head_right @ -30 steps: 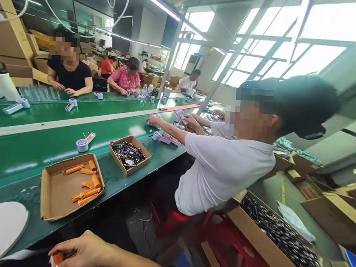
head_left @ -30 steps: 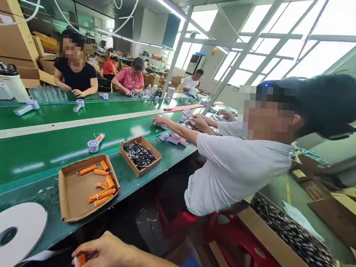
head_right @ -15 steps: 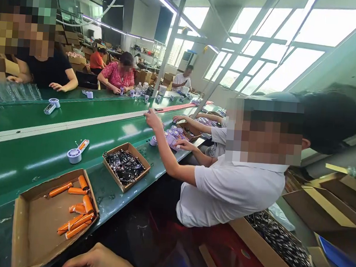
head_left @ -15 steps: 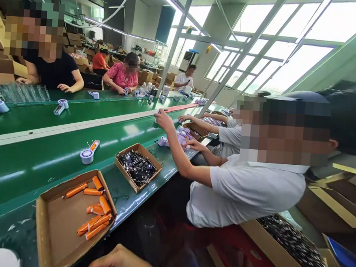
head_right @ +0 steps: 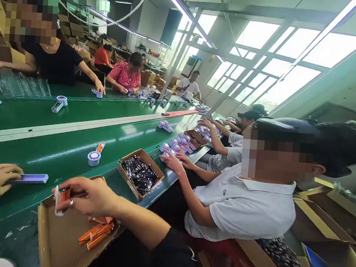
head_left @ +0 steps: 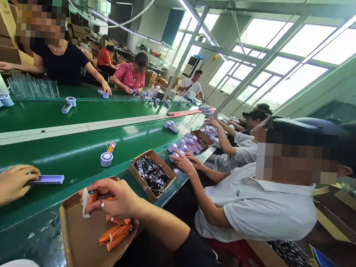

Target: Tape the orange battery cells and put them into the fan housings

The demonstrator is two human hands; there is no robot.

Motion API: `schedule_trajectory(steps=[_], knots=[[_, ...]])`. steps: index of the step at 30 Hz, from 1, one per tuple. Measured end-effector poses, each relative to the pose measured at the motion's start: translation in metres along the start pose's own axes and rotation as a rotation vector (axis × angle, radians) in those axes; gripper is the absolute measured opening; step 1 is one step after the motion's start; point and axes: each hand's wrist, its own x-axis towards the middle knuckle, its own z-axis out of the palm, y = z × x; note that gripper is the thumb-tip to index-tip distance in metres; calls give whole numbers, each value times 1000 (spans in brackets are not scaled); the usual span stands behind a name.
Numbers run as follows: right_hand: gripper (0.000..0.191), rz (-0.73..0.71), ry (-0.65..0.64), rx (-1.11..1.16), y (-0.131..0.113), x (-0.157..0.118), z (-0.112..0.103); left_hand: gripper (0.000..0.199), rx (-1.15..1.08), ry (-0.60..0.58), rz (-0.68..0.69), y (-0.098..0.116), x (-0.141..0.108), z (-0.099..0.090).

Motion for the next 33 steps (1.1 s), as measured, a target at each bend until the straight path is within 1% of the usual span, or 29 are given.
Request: schedule_trajectory(steps=[1,2,4,5,7,8,9,10,11,12,15,17,20,25,30,33], knots=[[44,-13,14,36,-4,19,-1,73,10,-45,15,-3,12,2],[43,-18,11,70,-5,38,-2,71,-2,-105,35,-2,18,1],[40,-10,-8,88,0,74,0,64,-89,-197,58,16,16,-4],[39,9,-35,61,6,90,3,54,-112,-211,5,30,12,-7],[41,23,-64,93,26,122,14,32,-89,-114,-151,53,6,-8],[43,27,-98,115,37,137,22,23,-78,-82,-221,58,7,-5],[41,28,-136,135,49,152,31,23,-62,-51,-283,58,8,-1],[39,33,-163,115,60,164,40,31,-45,-25,-328,55,10,5],[38,33,-186,38,69,173,49,32,-34,-17,-358,49,11,11],[38,26,-217,-69,75,180,57,28,-28,-21,-382,43,11,17],[40,-8,-320,-438,80,185,68,19,-21,-31,-397,34,11,29],[41,-14,-361,-585,77,182,69,20,-21,-38,-385,34,12,33],[41,-5,-388,-719,72,178,66,23,-24,-47,-365,37,17,35],[39,27,-482,-947,66,170,63,26,-15,-60,-362,45,23,37],[45,25,-567,-1082,64,165,70,32,2,-63,-390,61,23,38],[43,25,-598,-1129,68,167,76,30,7,-67,-401,62,26,40]])
